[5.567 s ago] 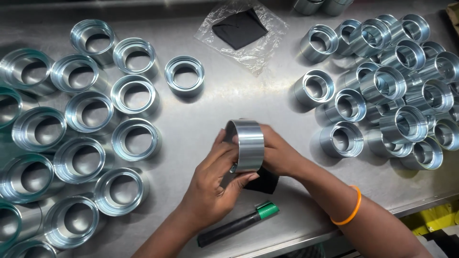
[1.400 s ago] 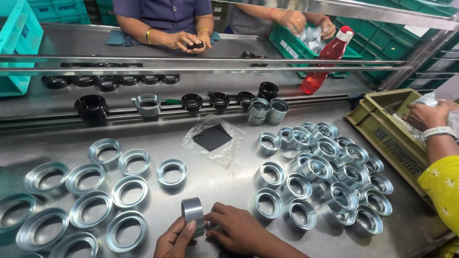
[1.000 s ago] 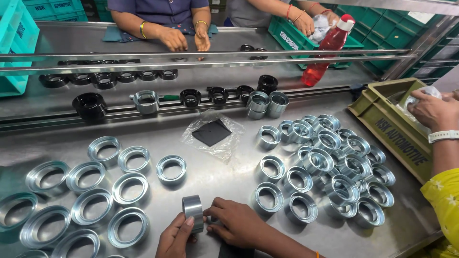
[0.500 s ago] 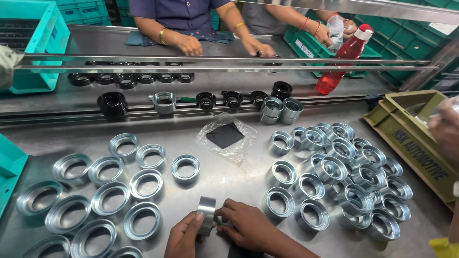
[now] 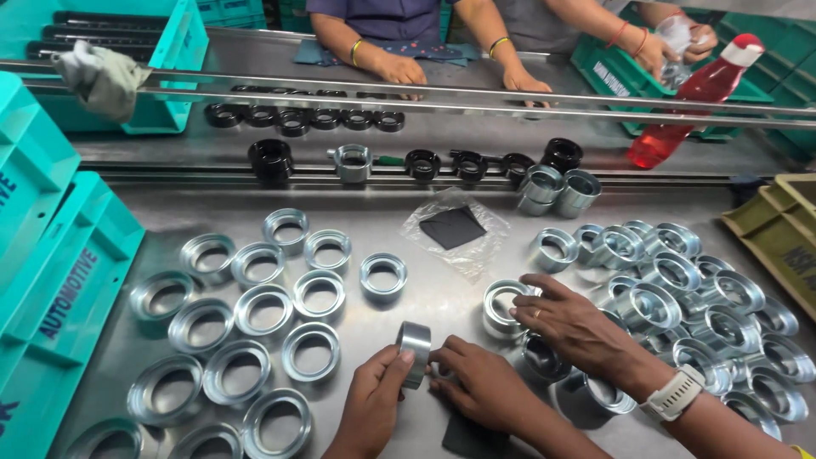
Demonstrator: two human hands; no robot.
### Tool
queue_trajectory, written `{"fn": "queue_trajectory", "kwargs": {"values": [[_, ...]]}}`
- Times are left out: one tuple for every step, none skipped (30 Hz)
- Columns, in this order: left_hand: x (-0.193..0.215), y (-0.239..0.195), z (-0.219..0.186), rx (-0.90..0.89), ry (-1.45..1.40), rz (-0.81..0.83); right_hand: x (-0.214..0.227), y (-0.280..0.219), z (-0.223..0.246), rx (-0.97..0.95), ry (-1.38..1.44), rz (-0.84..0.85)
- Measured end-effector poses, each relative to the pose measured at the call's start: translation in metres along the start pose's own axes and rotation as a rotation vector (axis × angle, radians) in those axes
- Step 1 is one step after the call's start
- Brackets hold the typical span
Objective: Inspecting and cleaning metal ring components using a scouring pad and a small tool, then placing them into a blue storage crate.
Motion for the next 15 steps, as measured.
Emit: {"fn": "queue_trajectory", "kwargs": {"values": [[-0.002, -0.002, -0.006, 0.004, 0.000, -0.005, 0.000, 0.000, 0.000, 0.001, 0.004, 0.004], [-0.003, -0.004, -0.012, -0.002, 0.016, -0.017, 0.001, 0.001, -0.001, 0.004, 0.021, -0.005], [-0.004, -0.007, -0.016, -0.003, 0.030, -0.031, 0.000, -0.001, -0.001, 0.004, 0.040, -0.009], [-0.006, -0.006, -0.019, 0.007, 0.027, -0.036, 0.000, 0.000, -0.002, 0.002, 0.045, 0.001], [-0.007, -0.008, -0.021, 0.003, 0.006, -0.029, -0.002, -0.002, -0.002, 0.004, 0.020, -0.003], [-0.009, -0.010, -0.024, -0.001, -0.015, -0.022, -0.003, -0.003, -0.001, 0.006, -0.006, -0.006], [-0.007, -0.011, -0.022, 0.005, -0.016, -0.029, -0.004, -0.003, 0.001, 0.008, -0.001, 0.001], [-0.008, -0.011, -0.022, -0.012, -0.034, -0.011, -0.002, -0.003, 0.003, 0.014, -0.035, -0.008], [-0.009, -0.010, -0.023, -0.032, -0.053, 0.013, 0.001, -0.002, 0.005, 0.018, -0.075, -0.021], [-0.009, -0.011, -0.020, -0.030, -0.055, 0.012, 0.001, -0.003, 0.006, 0.017, -0.075, -0.018], [-0.009, -0.010, -0.019, -0.026, -0.038, 0.004, 0.001, -0.003, 0.006, 0.004, -0.084, -0.008], [-0.009, -0.010, -0.018, -0.022, -0.020, -0.005, 0.002, -0.003, 0.006, -0.010, -0.093, 0.002], [-0.009, -0.009, -0.017, -0.025, -0.019, -0.004, 0.002, -0.003, 0.006, -0.009, -0.095, 0.000], [-0.008, -0.009, -0.015, -0.023, 0.013, -0.009, 0.001, -0.003, 0.006, -0.011, -0.098, 0.006], [-0.007, -0.009, -0.013, -0.022, 0.045, -0.016, 0.000, -0.003, 0.006, -0.011, -0.101, 0.014]]}}
Point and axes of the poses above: each hand's wrist, its own y-axis towards the middle knuckle, its own x-axis out of the back of the hand, z = x × y, the point moved 7 cm from there along y, towards the middle knuckle, and after that the axes turned 9 degrees about -y, right-handed, at the moved point
